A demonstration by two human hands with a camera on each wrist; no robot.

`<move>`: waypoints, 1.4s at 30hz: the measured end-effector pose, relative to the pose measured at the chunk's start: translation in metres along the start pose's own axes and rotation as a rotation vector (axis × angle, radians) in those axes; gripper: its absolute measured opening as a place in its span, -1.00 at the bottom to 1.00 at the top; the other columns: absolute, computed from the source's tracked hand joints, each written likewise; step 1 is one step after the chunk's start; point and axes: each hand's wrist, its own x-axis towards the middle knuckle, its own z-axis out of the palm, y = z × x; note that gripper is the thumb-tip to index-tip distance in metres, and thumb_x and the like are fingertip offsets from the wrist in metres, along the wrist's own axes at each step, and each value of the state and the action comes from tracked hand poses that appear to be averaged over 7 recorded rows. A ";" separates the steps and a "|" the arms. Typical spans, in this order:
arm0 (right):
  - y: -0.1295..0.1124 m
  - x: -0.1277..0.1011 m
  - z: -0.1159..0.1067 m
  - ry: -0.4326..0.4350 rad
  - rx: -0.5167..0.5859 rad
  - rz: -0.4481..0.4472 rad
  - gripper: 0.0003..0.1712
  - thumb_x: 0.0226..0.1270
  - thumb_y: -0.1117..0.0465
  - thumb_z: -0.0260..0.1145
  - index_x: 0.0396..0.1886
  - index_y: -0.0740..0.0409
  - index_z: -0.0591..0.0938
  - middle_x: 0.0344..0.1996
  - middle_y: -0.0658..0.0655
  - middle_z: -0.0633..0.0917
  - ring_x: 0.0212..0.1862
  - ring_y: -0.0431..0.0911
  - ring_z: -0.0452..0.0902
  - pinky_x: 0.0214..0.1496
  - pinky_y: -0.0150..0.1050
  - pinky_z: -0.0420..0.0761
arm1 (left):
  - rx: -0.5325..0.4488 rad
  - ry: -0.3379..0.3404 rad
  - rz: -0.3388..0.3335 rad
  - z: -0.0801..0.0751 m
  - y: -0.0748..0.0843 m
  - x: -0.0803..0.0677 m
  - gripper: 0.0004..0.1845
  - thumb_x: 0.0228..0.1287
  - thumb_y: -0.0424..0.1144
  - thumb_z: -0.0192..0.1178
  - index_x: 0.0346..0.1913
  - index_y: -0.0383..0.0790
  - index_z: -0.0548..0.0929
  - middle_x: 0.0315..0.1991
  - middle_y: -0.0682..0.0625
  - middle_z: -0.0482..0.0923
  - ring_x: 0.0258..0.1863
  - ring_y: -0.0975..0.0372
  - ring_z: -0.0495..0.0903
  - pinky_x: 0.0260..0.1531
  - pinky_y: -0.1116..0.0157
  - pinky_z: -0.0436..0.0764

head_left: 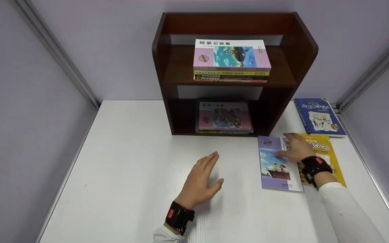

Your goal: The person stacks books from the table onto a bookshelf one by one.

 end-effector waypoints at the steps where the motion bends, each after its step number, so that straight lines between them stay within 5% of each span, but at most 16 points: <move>1: 0.002 0.002 0.001 -0.022 -0.010 0.004 0.16 0.24 -0.11 0.60 0.56 0.53 0.30 0.51 0.69 0.28 0.52 0.60 0.18 0.56 0.48 0.25 | 0.007 -0.031 0.000 0.003 0.001 -0.003 -0.22 0.43 -0.04 0.30 0.61 -0.28 0.36 0.59 -0.13 0.39 0.54 0.00 0.43 0.50 0.00 0.49; 7: 0.016 0.009 0.005 -0.101 0.002 0.035 0.21 0.27 -0.21 0.57 0.59 0.50 0.27 0.58 0.67 0.15 0.59 0.60 0.00 0.59 0.50 0.13 | 0.057 -0.136 -0.004 0.010 0.004 -0.014 -0.23 0.45 0.02 0.29 0.60 -0.22 0.38 0.61 -0.07 0.38 0.53 0.05 0.44 0.51 0.04 0.49; 13: 0.015 0.012 0.001 -0.143 0.004 0.038 0.27 0.26 -0.25 0.56 0.63 0.49 0.21 0.59 0.69 0.09 0.58 0.61 -0.05 0.59 0.52 0.09 | 0.083 -0.142 0.000 0.009 0.003 -0.018 -0.23 0.42 0.01 0.31 0.59 -0.22 0.39 0.60 -0.08 0.38 0.52 0.03 0.45 0.52 0.04 0.48; 20: 0.009 0.015 0.000 -0.144 -0.079 0.003 0.28 0.09 -0.30 0.65 0.51 0.53 0.38 0.42 0.71 0.33 0.37 0.57 0.24 0.45 0.50 0.35 | 0.071 -0.137 0.002 0.010 0.004 -0.019 -0.23 0.43 0.01 0.30 0.59 -0.23 0.40 0.61 -0.07 0.37 0.53 0.03 0.44 0.52 0.04 0.48; 32: 0.005 0.013 0.016 -0.224 -0.115 0.107 0.50 -0.19 -0.61 0.61 0.32 0.62 0.45 0.15 0.62 0.54 0.19 0.47 0.36 0.30 0.43 0.44 | 0.051 -0.119 0.000 0.012 0.005 -0.022 -0.25 0.42 -0.03 0.32 0.58 -0.21 0.42 0.61 -0.06 0.38 0.52 0.05 0.44 0.49 0.03 0.51; 42: -0.013 -0.009 0.025 -0.141 0.081 0.096 0.23 -0.03 -0.25 0.75 0.28 0.58 0.37 -0.07 0.47 0.66 -0.12 0.15 0.61 0.05 0.10 0.68 | 0.038 -0.091 0.010 0.013 0.003 -0.022 -0.25 0.40 -0.05 0.33 0.57 -0.25 0.43 0.59 -0.10 0.41 0.51 0.02 0.46 0.47 0.01 0.52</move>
